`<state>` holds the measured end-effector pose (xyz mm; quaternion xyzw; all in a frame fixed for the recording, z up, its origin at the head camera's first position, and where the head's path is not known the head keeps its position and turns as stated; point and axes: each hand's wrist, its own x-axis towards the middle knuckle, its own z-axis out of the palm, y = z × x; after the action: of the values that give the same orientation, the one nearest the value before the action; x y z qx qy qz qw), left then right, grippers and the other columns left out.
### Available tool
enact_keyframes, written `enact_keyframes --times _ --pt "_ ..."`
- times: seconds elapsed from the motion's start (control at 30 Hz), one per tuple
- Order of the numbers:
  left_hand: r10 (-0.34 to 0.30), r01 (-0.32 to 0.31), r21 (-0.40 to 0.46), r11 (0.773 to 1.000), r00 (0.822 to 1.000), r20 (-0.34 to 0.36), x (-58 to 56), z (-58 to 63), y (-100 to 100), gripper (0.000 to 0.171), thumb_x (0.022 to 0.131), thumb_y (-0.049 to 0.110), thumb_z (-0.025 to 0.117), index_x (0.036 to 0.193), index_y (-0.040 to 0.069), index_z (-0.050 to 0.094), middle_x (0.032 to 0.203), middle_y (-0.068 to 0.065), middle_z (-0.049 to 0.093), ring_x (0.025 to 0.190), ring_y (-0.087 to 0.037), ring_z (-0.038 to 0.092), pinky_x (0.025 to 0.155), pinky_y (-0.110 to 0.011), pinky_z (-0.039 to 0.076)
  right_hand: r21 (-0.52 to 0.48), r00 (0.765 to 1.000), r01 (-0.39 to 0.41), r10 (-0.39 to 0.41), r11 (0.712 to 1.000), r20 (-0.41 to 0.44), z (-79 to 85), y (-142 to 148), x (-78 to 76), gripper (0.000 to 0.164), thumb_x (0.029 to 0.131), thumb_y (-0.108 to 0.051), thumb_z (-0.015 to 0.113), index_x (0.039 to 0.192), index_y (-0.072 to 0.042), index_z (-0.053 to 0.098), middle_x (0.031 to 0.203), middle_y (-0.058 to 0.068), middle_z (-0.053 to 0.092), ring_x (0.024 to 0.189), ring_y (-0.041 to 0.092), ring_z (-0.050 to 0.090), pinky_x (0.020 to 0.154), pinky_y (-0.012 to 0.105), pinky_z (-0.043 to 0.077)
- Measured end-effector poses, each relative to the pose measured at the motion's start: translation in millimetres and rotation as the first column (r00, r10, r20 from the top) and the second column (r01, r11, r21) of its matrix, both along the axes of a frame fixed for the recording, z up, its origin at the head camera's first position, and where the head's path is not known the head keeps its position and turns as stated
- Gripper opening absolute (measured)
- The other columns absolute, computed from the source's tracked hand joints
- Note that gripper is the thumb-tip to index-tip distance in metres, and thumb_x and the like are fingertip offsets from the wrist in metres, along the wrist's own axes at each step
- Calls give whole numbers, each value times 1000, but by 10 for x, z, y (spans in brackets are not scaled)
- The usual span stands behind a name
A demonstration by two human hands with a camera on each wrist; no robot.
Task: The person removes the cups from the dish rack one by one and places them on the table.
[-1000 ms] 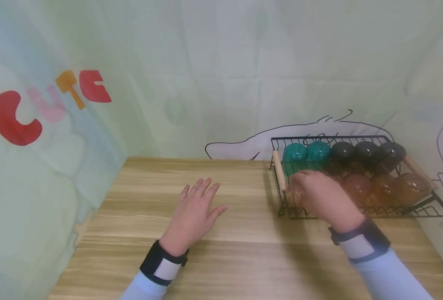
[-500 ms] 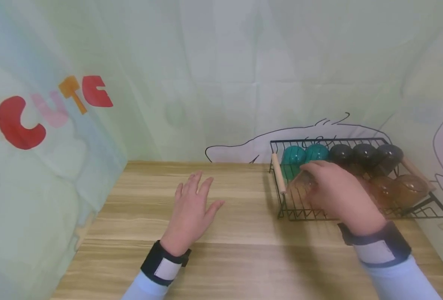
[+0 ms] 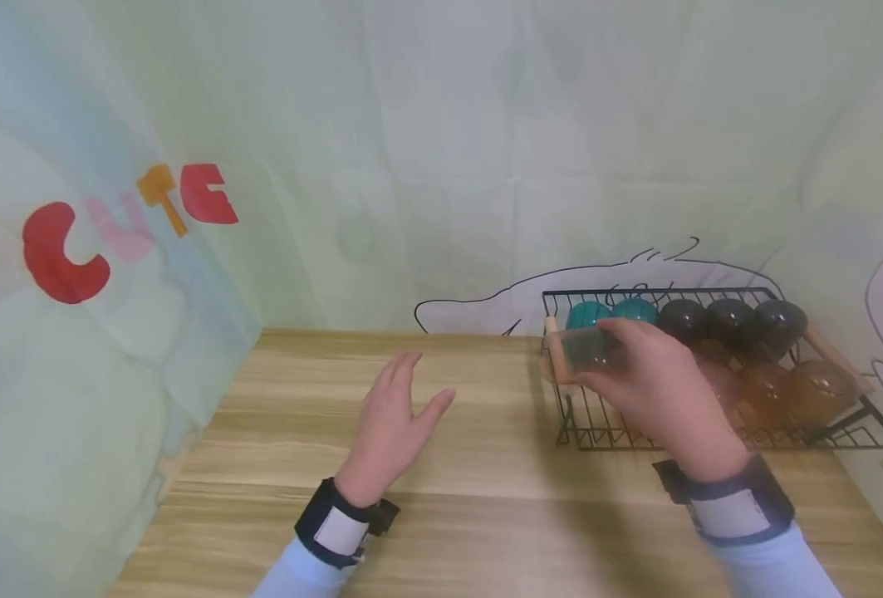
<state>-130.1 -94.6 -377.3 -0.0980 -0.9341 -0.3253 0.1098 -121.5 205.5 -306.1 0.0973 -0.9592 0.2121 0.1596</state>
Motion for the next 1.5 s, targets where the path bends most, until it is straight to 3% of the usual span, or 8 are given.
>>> enact_keyframes --times 0.13,0.27,0.37,0.57,0.8,1.07,1.2,1.5 --pt "-6 -17 184 983 993 122 -17 22 39 78 86 59 53 143 11 32 148 -12 34 135 -30 35 108 -51 35 -111 998 3 -9 994 -56 -169 -124 -15 66 67 -37 83 122 -11 56 105 3 63 86 18 62 68 35 58" --pt "-55 -39 384 922 972 230 -41 57 78 84 83 63 55 144 12 30 146 -11 37 132 -30 40 106 -49 39 -215 991 22 -49 976 -122 -305 -292 -17 66 66 -37 83 121 -12 57 103 0 63 85 13 59 66 29 57" --pt "-113 -68 520 852 945 308 -60 88 108 88 80 65 57 144 12 28 145 -11 39 130 -29 44 103 -48 43 -289 983 30 -80 957 -165 -380 -411 -26 64 66 -38 83 119 -13 57 98 -3 62 85 10 56 65 27 56" --pt "-282 -108 740 664 880 382 -92 126 192 88 83 55 61 145 6 22 142 -16 39 127 -29 47 100 -44 46 -407 978 30 -111 913 -178 -502 -589 -23 61 67 -43 81 117 -18 57 102 -7 58 92 7 53 70 28 59" --pt "-427 -138 831 538 806 410 -151 130 282 91 83 56 60 144 2 19 146 -16 31 126 -31 48 99 -40 47 -473 980 -16 -79 881 -181 -621 -730 -14 65 66 -40 82 118 -13 54 109 -3 56 99 11 54 71 31 59" --pt "-543 -108 903 417 767 342 -204 109 327 68 88 52 56 133 4 40 131 -17 46 115 -31 57 97 -41 49 -493 968 -100 -30 864 -249 -695 -848 -23 66 66 -34 84 118 -8 52 115 2 56 104 12 56 72 27 58" --pt "-573 -84 919 385 759 309 -218 119 346 59 89 50 55 128 6 48 123 -17 51 110 -27 60 96 -41 50 -486 966 -100 -32 868 -255 -704 -872 -22 65 65 -34 84 117 -10 52 117 0 55 107 11 55 74 28 58" --pt "-571 -101 921 375 758 316 -220 120 356 56 90 48 55 132 13 47 128 -19 50 111 -28 60 91 -37 53 -470 972 -94 -22 878 -236 -721 -906 16 64 67 -35 83 117 -11 52 121 -1 54 111 12 53 75 29 57"
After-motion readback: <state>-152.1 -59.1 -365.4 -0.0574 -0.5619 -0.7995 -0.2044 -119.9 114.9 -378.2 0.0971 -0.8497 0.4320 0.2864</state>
